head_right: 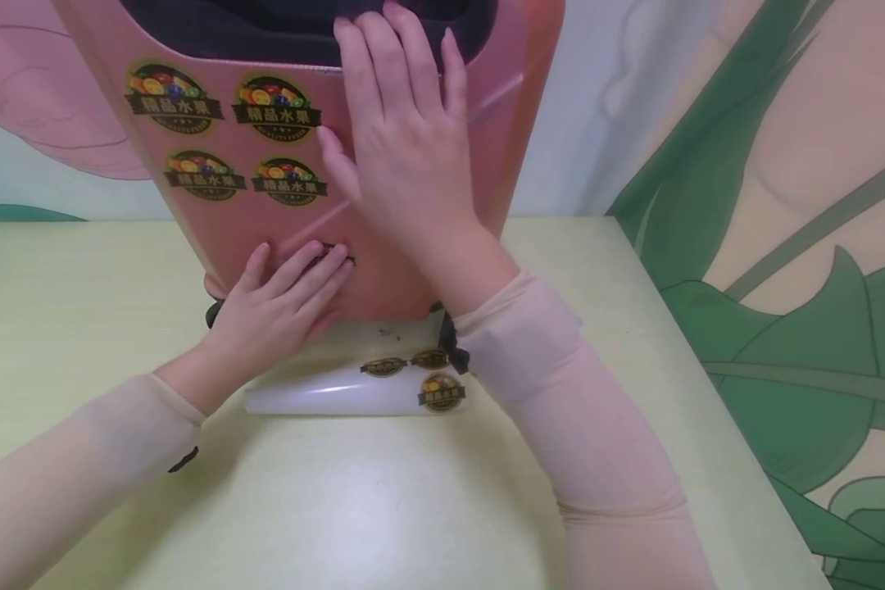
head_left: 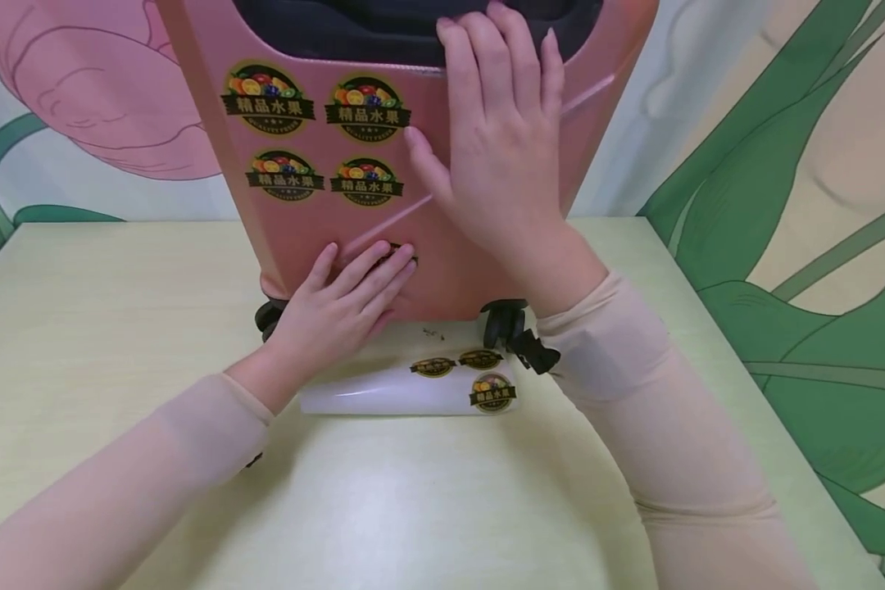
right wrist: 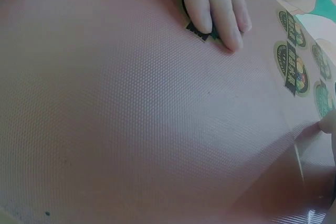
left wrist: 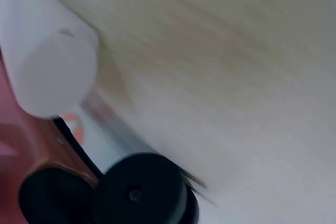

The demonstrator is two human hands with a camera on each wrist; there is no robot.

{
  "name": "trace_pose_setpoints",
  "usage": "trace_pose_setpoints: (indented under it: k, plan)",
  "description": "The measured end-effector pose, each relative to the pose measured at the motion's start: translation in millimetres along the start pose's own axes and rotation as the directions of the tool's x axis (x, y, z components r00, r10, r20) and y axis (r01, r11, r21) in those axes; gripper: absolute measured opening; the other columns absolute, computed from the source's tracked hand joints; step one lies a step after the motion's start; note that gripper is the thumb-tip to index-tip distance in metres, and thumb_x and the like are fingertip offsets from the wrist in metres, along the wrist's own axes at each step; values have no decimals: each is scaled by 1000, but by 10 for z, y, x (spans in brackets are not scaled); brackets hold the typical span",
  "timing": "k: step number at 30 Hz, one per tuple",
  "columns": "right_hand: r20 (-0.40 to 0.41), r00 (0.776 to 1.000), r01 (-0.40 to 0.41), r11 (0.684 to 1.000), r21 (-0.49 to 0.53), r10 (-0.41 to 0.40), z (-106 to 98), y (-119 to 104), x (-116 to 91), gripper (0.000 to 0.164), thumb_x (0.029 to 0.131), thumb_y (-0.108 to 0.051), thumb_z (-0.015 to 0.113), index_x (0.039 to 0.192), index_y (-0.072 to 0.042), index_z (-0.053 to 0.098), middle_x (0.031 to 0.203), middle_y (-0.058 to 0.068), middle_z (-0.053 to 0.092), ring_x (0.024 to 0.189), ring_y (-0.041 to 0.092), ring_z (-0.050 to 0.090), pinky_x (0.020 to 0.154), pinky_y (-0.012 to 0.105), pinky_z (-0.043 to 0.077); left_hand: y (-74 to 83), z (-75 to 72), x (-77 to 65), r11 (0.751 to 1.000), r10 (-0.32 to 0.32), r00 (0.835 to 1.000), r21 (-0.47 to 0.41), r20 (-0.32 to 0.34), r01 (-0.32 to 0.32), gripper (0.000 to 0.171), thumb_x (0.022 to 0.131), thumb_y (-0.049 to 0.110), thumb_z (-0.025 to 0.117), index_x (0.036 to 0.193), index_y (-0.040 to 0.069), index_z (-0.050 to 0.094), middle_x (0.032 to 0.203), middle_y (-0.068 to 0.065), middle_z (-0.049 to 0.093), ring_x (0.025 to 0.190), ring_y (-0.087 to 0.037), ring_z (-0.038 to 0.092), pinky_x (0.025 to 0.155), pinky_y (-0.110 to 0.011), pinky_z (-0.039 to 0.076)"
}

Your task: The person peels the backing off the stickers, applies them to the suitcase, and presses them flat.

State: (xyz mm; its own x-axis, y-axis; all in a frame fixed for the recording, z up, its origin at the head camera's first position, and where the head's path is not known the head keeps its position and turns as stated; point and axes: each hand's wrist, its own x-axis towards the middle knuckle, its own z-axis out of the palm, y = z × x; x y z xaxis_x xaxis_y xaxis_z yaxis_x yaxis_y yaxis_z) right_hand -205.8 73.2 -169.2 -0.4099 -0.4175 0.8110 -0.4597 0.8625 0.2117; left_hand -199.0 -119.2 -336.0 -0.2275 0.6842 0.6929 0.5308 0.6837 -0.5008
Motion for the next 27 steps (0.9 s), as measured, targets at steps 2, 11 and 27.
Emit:
trace_pose_setpoints:
  k: [2,11,27]
  plan:
    - [0,1000,-1,1000,0,1,7,-5,-5,63,95,-46,31,138,-1,36,138,17,38,134,31,22,111,44,-3,16,-10,-1,1000,2,1000,3,20,-2,50,96,30,46,143,12,39,148,0,33,137,-22,25,106,-50,20]
    - [15,1000,-8,1000,-11,8,28,-15,-11,63,95,-47,31,139,-1,36,139,17,37,134,31,22,111,43,-4,69,-82,-14,989,148,972,2,184,-151,45,100,21,30,143,11,38,150,-2,30,138,-20,23,107,-48,23]
    - [-28,1000,-12,1000,22,12,38,-1,-6,62,94,-45,37,138,-2,39,139,15,39,134,28,23,111,43,-1,130,-131,24,989,147,939,-24,312,-147,57,97,36,42,146,10,30,153,-3,22,141,-21,13,110,-46,15]
